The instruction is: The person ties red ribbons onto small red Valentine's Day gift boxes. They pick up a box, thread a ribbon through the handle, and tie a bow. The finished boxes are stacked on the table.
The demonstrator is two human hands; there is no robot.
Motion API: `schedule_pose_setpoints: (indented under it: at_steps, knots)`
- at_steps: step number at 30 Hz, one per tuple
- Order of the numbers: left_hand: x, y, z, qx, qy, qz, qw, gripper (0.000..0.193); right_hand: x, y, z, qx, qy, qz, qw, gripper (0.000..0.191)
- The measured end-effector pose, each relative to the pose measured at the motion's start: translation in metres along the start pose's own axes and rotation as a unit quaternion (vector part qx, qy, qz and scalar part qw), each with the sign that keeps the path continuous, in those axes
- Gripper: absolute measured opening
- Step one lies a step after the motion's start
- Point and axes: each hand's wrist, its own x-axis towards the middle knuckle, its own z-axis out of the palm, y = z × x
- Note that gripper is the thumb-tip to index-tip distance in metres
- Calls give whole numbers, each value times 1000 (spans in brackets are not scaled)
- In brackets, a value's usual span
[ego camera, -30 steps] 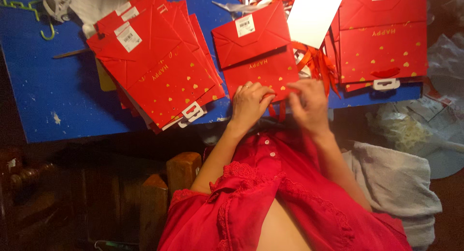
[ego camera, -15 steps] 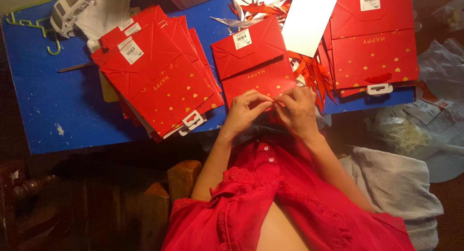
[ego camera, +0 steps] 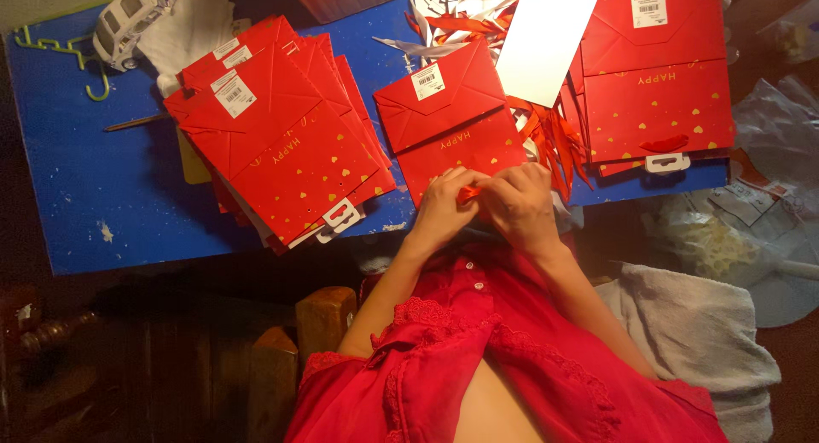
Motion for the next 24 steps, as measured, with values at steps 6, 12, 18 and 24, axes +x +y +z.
schedule_pose_setpoints:
  at_steps: [6, 12, 18, 24]
  knots:
    - [4, 8, 2, -32, 52, -46, 997, 12, -9, -7, -1, 61, 85, 26, 994, 26]
    - [18, 20, -1, -144, 123, -40, 981, 7, -24, 7, -6, 22, 107, 76, 991, 20]
    - [21, 32, 5, -160, 128, -50, 978, 7, -26, 1, -1, 71, 116, 138, 981, 42]
    - [15, 27, 13, -123, 112, 1, 986, 9, -16, 22, 10, 282, 119, 290, 907, 32]
